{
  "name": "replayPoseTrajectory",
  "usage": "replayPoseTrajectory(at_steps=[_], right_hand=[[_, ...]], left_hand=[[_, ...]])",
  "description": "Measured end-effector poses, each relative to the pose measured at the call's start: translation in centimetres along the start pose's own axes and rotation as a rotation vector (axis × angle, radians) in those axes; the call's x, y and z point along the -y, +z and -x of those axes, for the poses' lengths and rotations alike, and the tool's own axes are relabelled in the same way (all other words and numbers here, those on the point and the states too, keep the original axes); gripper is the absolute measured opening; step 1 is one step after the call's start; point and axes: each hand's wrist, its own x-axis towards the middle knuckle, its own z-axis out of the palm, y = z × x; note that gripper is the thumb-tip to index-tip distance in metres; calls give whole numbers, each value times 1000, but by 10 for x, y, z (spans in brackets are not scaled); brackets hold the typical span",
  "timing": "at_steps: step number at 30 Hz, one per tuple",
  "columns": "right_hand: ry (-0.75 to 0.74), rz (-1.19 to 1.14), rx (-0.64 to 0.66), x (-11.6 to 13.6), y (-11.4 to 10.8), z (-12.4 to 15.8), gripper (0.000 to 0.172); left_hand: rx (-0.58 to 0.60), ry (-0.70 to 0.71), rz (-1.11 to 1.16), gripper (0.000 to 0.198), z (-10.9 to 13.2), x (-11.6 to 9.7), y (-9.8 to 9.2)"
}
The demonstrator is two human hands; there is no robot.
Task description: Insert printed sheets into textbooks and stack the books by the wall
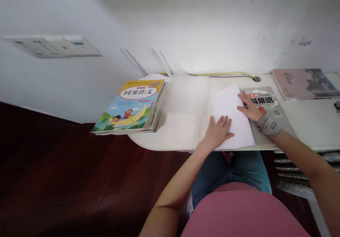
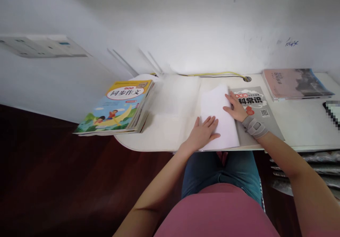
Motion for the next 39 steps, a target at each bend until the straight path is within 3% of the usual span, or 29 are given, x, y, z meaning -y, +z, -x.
replayPoseTrajectory(at_steps=[4, 8, 12, 31, 39], right_hand=[[-27, 6, 2, -4, -1, 0, 73], [-69, 60, -3, -7, 3, -1, 74], [-97, 120, -8, -5, 6, -1, 75], [-124, 138, 52, 8, 0, 9, 75], [-120, 143, 24, 9, 0, 10, 71]], left_hand=[[10, -34, -4, 60, 2, 1, -6], [-27, -13, 49, 83, -4, -7, -6], [24, -1, 46, 95, -10, -10, 1], [77, 24, -47, 85, 6, 1, -2], [72, 50, -61, 81, 10, 3, -11]])
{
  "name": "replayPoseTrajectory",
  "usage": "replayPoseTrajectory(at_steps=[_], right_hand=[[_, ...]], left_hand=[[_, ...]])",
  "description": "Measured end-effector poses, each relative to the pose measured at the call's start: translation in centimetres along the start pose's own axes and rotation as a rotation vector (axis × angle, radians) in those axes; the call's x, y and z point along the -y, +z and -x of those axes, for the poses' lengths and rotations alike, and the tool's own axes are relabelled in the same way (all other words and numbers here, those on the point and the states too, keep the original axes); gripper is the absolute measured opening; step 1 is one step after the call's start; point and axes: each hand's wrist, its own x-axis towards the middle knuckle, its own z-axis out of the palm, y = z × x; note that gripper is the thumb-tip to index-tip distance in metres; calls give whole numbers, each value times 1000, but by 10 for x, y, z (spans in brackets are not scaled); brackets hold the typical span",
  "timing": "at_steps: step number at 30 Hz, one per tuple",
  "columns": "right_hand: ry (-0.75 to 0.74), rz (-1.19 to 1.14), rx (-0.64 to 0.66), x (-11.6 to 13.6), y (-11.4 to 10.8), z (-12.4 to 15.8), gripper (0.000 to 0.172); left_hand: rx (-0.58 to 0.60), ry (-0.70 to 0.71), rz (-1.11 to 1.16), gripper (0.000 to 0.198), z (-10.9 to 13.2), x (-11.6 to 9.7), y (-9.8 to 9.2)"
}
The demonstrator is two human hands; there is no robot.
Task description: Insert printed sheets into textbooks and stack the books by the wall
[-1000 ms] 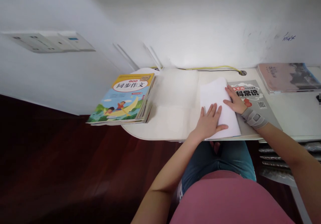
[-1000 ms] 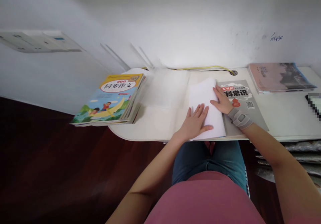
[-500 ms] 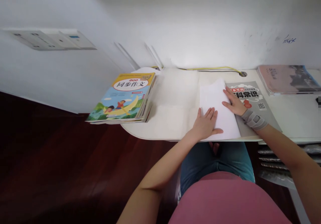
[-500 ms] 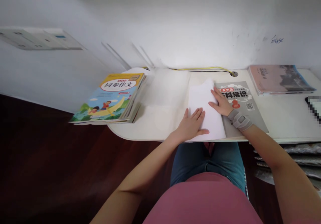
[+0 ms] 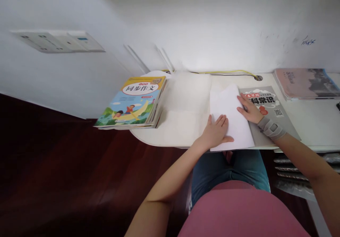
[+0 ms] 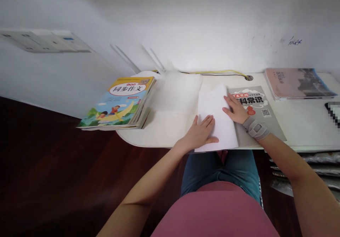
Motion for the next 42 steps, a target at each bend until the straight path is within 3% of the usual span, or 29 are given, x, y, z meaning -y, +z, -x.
replayPoseTrajectory(at_steps=[6, 8, 10, 13, 16, 19, 23, 25, 28, 33, 35, 37, 39, 40, 42], right_hand=[[-37, -66, -11, -2, -2, 0, 67], [-28, -70, -11, -4, -2, 1, 66], [-6, -56, -13, -5, -2, 1, 65], [13, -41, -19, -6, 1, 1, 64], [9, -33, -23, -6, 3, 1, 64], [13, -31, -26, -5, 4, 1, 65], [35, -57, -63, -5, 2, 2, 65], [27, -75, -76, -3, 1, 1, 64], [26, -58, -65, 3, 7, -3, 66], [51, 44, -27, 21, 30, -16, 70], [48, 66, -21, 26, 37, -20, 68], [47, 81, -27, 28, 40, -21, 66], [50, 90, -33, 28, 41, -21, 64], [49, 90, -33, 27, 40, -20, 64], [36, 75, -30, 23, 38, -20, 63]], left_hand=[[-38, 21, 37, 82, -5, -13, -1], [-47, -39, 40, 78, -6, -8, -3], [-134, -212, 36, 68, -4, 4, -5], [-337, -607, 36, 54, 6, 33, -8], [-345, -793, 145, 55, 19, 61, -6], [-322, -688, 391, 53, 28, 76, -7], [-556, -530, 550, 37, 31, 75, -25], [-608, -501, 578, 30, 31, 74, -36], [-624, -525, 603, 26, 29, 81, -41], [-577, -598, 627, 29, 33, 117, -22], [-538, -629, 511, 33, 39, 122, -17], [-544, -646, 291, 41, 44, 111, -16], [-544, -583, 76, 49, 40, 85, -19], [-504, -493, 26, 52, 35, 69, -20], [-327, -175, 3, 61, 18, 37, -21]])
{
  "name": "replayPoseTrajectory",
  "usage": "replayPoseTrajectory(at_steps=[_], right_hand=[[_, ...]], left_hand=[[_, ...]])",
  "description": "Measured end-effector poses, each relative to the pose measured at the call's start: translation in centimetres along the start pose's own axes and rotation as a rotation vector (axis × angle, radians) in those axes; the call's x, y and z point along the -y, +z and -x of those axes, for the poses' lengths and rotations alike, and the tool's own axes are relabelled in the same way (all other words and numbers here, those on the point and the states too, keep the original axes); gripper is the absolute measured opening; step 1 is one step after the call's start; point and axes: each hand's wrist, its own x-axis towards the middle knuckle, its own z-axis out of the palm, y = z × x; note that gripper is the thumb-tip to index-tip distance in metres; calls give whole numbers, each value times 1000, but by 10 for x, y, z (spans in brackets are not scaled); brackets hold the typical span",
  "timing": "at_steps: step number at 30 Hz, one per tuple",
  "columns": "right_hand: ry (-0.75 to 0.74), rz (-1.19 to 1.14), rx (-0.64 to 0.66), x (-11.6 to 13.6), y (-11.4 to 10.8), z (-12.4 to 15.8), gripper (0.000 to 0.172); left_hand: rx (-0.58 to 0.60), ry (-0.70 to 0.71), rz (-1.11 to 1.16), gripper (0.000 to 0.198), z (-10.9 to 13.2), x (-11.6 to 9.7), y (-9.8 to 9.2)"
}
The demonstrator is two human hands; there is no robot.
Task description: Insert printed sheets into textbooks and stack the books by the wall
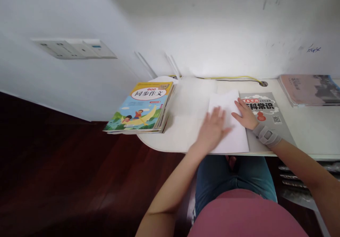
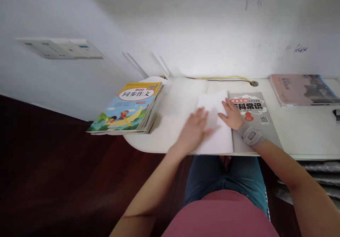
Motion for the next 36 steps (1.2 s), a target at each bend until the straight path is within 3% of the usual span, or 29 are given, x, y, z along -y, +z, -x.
replayPoseTrajectory(at_steps=[2, 5, 7, 16, 28, 36], right_hand=[[-23, -26, -2, -4, -1, 0, 61], [-51, -49, -9, -7, -2, -2, 56], [-59, -46, -7, -7, -1, -3, 53], [-120, 34, 42, -3, 3, 0, 55], [-98, -4, 48, -1, -4, 2, 71], [-145, 117, 133, 10, -7, 3, 68]], left_hand=[[167, 207, 48, 78, -14, -26, 8], [251, 203, 123, 107, -30, -38, 21], [268, 165, 158, 114, -31, -34, 27], [301, 132, 57, 101, -7, -24, 40], [328, 131, -42, 95, -1, -5, 30], [283, 134, -45, 95, -14, -5, 28]])
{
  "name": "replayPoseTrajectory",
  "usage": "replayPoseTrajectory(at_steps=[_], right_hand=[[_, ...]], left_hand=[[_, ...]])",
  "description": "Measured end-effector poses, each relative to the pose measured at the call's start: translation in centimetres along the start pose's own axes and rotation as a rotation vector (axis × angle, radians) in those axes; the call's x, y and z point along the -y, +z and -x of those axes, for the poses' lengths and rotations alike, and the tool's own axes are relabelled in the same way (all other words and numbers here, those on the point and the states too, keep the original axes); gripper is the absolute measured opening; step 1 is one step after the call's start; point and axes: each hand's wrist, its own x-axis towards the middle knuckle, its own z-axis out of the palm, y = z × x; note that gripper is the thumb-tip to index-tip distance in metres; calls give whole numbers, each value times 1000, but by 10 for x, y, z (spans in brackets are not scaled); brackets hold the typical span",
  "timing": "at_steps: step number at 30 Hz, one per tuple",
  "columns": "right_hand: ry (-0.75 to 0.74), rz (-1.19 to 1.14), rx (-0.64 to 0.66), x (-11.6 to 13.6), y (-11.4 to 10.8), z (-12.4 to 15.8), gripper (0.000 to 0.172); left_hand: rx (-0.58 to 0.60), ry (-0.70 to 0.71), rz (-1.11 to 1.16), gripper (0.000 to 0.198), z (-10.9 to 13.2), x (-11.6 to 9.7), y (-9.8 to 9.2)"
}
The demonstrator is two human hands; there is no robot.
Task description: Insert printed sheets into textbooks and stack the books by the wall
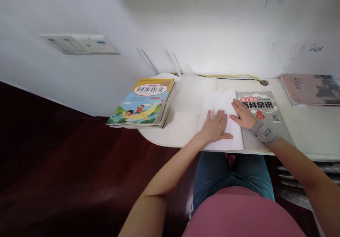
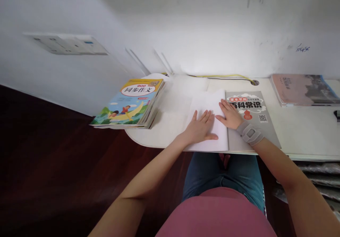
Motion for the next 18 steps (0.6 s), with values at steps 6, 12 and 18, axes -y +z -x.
replayPoseTrajectory(at_steps=[6, 12, 18], right_hand=[[-40, 7, -31, -5, 0, 1, 58], [-67, 30, 29, 0, -4, 1, 59], [0, 65, 25, 4, -4, 1, 69]], left_hand=[[46, 60, 65, 101, -6, -12, 4], [27, 24, 33, 99, -1, -19, 10], [60, -8, 25, 98, -1, -9, 7]])
